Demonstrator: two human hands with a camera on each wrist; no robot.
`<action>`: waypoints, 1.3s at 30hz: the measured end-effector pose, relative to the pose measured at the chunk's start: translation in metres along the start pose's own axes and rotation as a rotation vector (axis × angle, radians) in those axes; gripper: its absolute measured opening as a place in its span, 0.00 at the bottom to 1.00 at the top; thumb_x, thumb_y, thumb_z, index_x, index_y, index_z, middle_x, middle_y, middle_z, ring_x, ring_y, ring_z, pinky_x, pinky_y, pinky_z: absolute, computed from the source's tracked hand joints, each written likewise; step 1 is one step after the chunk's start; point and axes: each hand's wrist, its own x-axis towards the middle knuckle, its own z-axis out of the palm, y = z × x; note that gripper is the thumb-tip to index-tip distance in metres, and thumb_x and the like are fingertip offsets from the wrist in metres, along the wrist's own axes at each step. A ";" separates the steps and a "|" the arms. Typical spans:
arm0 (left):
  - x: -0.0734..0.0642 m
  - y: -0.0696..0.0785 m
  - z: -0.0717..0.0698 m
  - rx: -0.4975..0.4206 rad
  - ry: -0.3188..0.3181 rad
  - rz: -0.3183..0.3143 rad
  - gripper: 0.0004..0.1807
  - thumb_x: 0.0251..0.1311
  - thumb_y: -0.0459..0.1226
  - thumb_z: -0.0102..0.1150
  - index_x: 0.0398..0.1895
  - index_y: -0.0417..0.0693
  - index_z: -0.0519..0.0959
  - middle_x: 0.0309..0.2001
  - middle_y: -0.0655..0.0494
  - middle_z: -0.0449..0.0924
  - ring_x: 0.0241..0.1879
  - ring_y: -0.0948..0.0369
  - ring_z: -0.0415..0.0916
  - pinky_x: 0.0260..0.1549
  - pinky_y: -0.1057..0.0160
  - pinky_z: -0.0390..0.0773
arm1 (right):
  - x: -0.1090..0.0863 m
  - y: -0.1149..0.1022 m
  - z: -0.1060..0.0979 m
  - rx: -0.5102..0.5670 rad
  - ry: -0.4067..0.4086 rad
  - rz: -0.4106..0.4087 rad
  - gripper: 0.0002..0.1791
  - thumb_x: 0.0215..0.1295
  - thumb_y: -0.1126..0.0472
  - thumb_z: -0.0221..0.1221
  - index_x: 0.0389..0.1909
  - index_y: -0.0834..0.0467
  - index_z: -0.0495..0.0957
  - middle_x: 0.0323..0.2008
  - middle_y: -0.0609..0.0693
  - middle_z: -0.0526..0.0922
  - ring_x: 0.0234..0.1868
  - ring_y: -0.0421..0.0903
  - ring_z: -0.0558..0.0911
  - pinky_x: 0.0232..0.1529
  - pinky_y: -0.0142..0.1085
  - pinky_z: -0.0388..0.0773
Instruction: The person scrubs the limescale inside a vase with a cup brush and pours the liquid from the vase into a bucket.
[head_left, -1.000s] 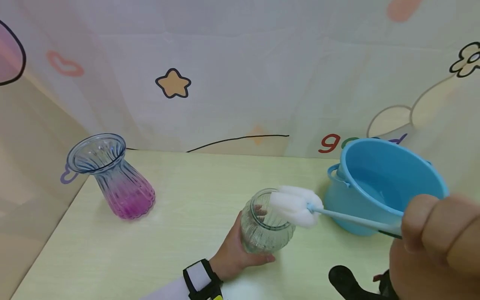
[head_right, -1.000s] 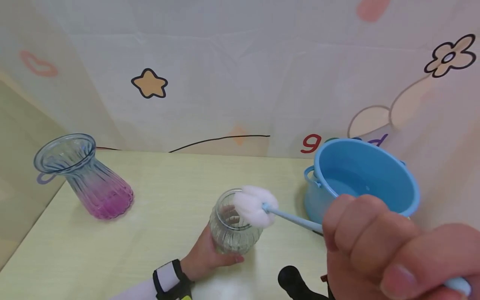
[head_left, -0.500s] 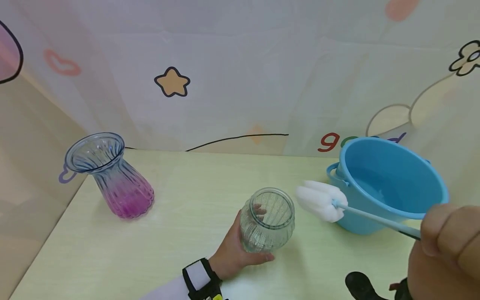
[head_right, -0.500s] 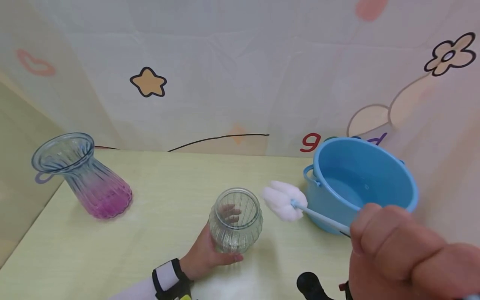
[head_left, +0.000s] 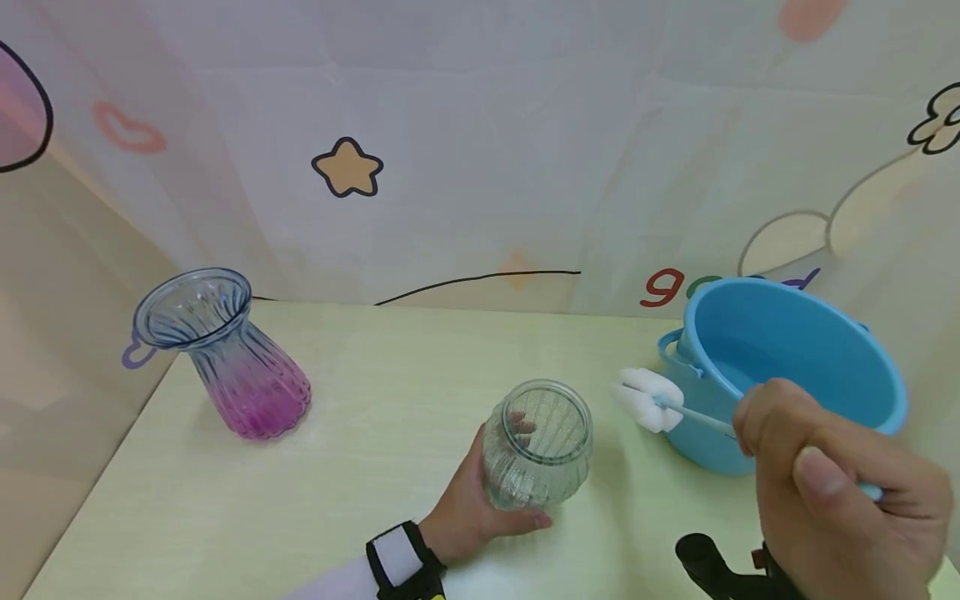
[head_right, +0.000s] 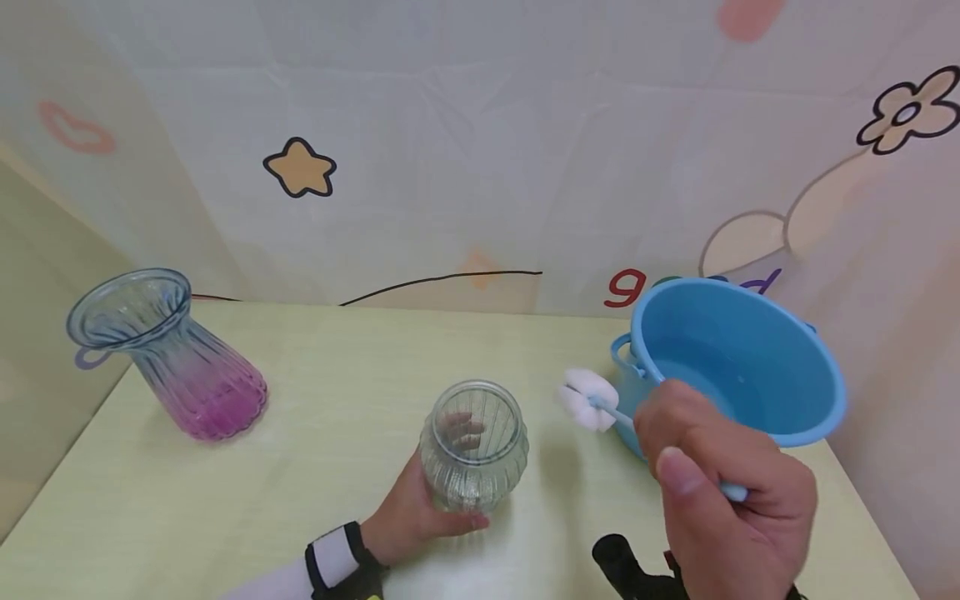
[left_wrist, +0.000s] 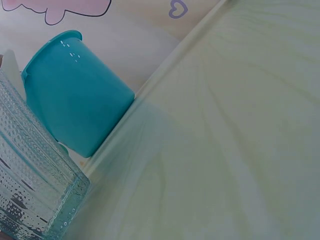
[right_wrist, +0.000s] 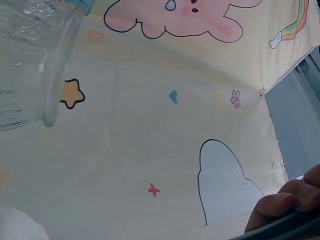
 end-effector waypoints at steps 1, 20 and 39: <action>0.000 0.000 0.000 -0.001 0.000 0.000 0.58 0.47 0.34 0.82 0.78 0.63 0.55 0.76 0.52 0.64 0.71 0.53 0.69 0.73 0.52 0.62 | 0.014 0.002 0.023 -0.014 0.018 0.008 0.13 0.67 0.79 0.44 0.37 0.84 0.75 0.26 0.64 0.65 0.38 0.61 0.68 0.44 0.45 0.59; -0.001 0.001 0.001 0.036 0.015 0.005 0.58 0.45 0.34 0.82 0.78 0.62 0.56 0.76 0.55 0.65 0.72 0.56 0.69 0.74 0.55 0.62 | 0.046 0.048 0.064 -0.398 -0.015 0.237 0.23 0.65 0.87 0.42 0.18 0.64 0.71 0.19 0.48 0.57 0.21 0.39 0.58 0.20 0.34 0.45; -0.003 0.000 0.000 0.040 0.019 -0.005 0.57 0.45 0.34 0.82 0.77 0.65 0.57 0.75 0.58 0.65 0.72 0.55 0.68 0.74 0.59 0.61 | 0.040 0.080 0.055 -0.396 0.139 0.081 0.26 0.75 0.76 0.44 0.12 0.65 0.61 0.14 0.50 0.57 0.18 0.42 0.60 0.21 0.34 0.52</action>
